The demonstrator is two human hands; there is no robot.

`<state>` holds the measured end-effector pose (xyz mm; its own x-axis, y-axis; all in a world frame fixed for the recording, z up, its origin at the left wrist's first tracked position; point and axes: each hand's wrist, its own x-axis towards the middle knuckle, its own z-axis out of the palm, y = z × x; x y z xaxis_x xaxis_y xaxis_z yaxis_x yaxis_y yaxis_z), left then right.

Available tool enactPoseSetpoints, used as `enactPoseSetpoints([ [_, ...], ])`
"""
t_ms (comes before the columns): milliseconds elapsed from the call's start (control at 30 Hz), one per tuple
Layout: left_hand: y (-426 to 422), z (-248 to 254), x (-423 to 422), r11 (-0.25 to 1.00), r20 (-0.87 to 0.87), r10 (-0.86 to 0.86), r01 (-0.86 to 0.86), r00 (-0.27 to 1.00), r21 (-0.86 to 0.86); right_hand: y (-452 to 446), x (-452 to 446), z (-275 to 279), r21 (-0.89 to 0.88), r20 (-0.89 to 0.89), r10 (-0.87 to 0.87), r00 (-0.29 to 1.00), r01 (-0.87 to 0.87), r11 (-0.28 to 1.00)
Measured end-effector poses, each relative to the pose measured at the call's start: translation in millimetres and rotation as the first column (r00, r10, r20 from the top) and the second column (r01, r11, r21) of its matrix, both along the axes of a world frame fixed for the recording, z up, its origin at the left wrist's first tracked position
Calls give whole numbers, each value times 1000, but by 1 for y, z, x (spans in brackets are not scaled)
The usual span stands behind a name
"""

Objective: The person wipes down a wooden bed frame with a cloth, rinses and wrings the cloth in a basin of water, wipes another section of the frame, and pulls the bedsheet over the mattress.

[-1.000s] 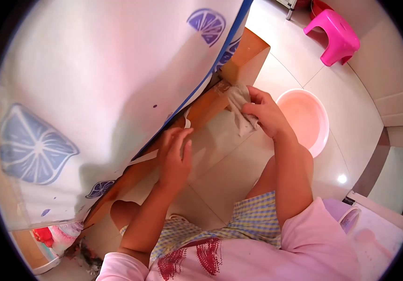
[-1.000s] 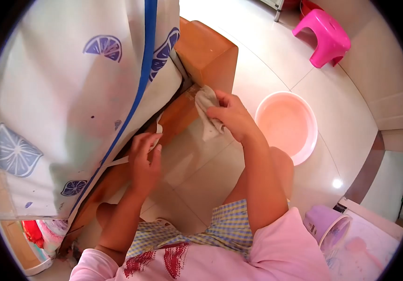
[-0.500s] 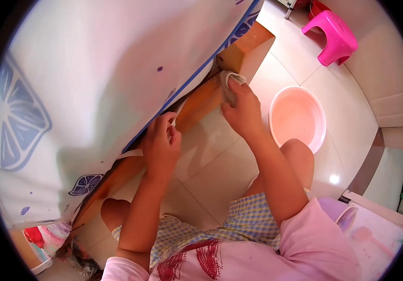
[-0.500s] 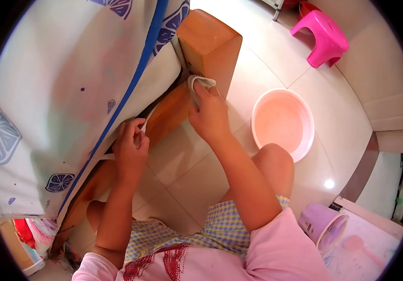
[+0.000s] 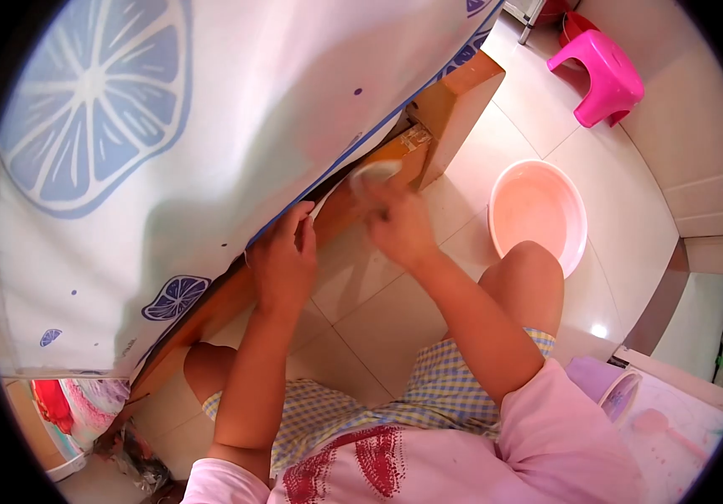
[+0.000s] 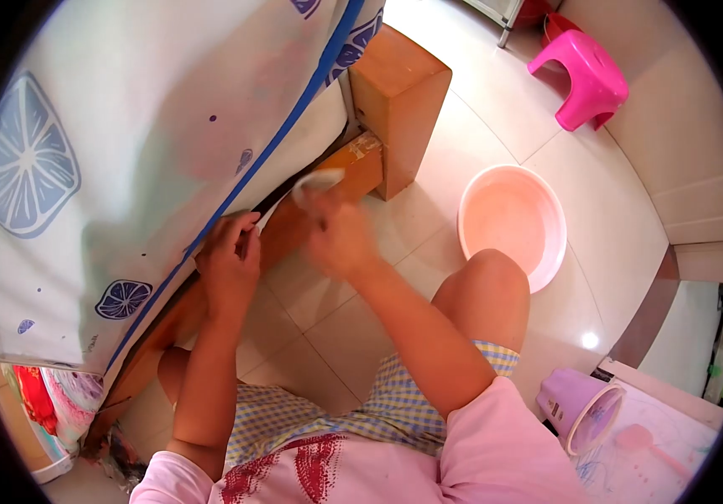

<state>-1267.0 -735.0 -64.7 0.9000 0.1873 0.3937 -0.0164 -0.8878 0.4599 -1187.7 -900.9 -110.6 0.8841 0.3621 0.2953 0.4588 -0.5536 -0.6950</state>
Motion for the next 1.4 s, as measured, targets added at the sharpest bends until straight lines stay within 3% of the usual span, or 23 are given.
enactPoseSetpoints([
  [33,2,0,-2,1000,2,4,-4,1000,-11,-5,6,1,101,67,-85,994,78,992],
  [67,3,0,-4,1000,0,12,-12,1000,-17,-11,15,1,94,66,-77,995,70,993],
  [133,6,2,-8,999,-26,-2,1,1000,-33,-16,34,9,-129,91,-329,940,339,932],
  [267,12,3,-18,989,-73,66,-74,995,-125,-2,31,11,-291,46,-308,950,308,906],
  [333,20,0,-20,997,82,57,-60,995,43,8,18,9,-272,61,-272,960,278,921],
  [367,22,1,-21,997,80,64,-67,995,43,17,8,5,-273,60,-265,962,271,923],
  [467,23,0,-22,977,65,180,-186,982,101,40,-23,-2,-138,161,-175,971,198,970],
  [533,26,-3,-22,965,-40,257,-255,965,53,46,-34,7,-116,-27,-21,999,17,993],
  [567,28,-4,-22,964,-39,261,-258,965,56,44,-33,5,-113,-27,-17,999,14,993],
  [633,31,-8,-22,952,-112,306,-301,945,62,30,-21,2,141,-135,-41,990,60,988],
  [667,32,-9,-21,950,-113,311,-305,944,62,24,-13,2,141,-136,-36,990,55,988],
  [767,32,-8,-23,974,-5,211,-209,978,91,22,-3,13,-157,27,-185,982,187,970],
  [867,30,-3,-25,980,-50,198,-197,979,26,43,-16,9,-206,99,-198,975,214,955],
  [1000,31,-3,-23,981,9,189,-190,982,49,61,-41,8,-158,55,-167,984,174,972],
  [1067,32,-4,-26,978,-17,209,-209,978,25,65,-50,9,-190,-47,-12,999,3,982],
  [1100,33,-5,-25,974,-28,219,-217,975,59,62,-49,9,-183,-51,-7,999,-3,983],
  [1167,34,-3,-29,968,-40,235,-230,971,100,50,-40,6,151,93,161,983,-174,973],
  [1200,32,0,-31,965,-75,241,-230,968,127,43,-33,9,156,93,170,981,-183,971],
  [1267,35,1,-36,959,-113,256,-238,960,154,36,-21,17,-80,24,-197,980,199,977],
  [1400,44,-8,-48,975,-34,212,-209,977,69,56,-32,16,-154,37,-161,986,165,974],
])
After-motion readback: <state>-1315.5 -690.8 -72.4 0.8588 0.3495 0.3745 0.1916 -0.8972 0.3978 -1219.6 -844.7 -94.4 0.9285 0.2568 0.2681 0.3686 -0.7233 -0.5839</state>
